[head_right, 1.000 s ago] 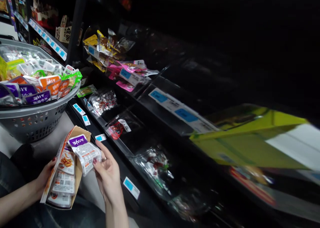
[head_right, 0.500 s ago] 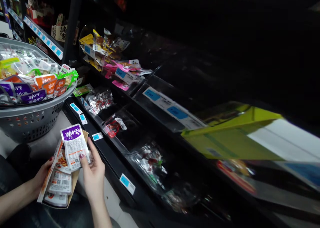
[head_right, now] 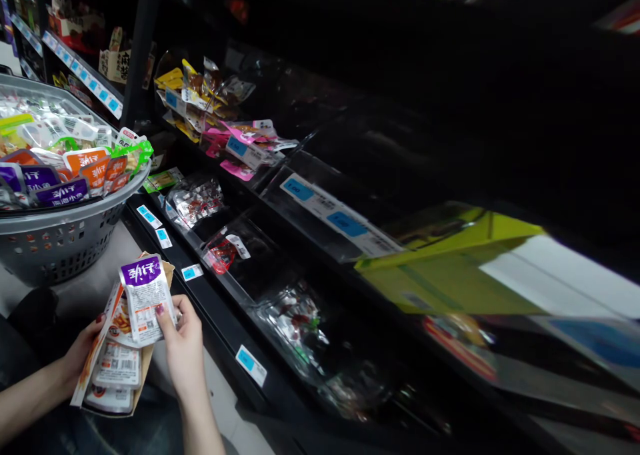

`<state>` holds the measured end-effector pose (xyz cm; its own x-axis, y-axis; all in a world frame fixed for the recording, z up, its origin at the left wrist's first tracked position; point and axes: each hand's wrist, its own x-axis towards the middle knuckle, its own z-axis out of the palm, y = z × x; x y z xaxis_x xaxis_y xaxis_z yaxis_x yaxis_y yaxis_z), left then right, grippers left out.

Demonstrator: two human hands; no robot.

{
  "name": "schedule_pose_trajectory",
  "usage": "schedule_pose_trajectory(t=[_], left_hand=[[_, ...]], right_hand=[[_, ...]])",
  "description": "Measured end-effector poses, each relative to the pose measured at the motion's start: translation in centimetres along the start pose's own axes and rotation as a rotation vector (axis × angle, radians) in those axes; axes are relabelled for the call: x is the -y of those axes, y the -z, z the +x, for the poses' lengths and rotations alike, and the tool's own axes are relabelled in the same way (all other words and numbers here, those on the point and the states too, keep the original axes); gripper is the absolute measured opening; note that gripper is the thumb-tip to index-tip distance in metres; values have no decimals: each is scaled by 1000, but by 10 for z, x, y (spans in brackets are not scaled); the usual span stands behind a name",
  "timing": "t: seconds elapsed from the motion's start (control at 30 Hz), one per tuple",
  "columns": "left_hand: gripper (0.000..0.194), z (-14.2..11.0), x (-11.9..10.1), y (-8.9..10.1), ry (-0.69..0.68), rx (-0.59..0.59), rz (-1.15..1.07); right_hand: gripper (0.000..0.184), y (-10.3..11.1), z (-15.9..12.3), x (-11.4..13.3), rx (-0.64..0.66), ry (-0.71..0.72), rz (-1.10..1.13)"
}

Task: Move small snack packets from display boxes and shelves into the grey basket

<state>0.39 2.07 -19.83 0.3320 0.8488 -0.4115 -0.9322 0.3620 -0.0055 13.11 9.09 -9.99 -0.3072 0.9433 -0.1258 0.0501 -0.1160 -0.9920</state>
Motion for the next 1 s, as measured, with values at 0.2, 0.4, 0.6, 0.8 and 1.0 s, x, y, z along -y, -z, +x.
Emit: schedule_pose_trajectory(t=[0.2, 0.4, 0.6, 0.8, 1.0], left_hand=[[33, -1, 0, 1, 8, 21, -7], [32, -2, 0, 5, 93, 73, -7], [30, 1, 3, 5, 49, 72, 5], [39, 13, 8, 10, -57, 102, 86], [45, 28, 3, 11, -154, 268, 118]], right_hand=[[25, 2, 0, 8, 46, -128, 474], [13, 11, -6, 17, 228, -293, 958], [16, 9, -4, 16, 146, -279, 778], [35, 20, 12, 12, -198, -62, 410], [34, 24, 38, 29, -177, 65, 253]])
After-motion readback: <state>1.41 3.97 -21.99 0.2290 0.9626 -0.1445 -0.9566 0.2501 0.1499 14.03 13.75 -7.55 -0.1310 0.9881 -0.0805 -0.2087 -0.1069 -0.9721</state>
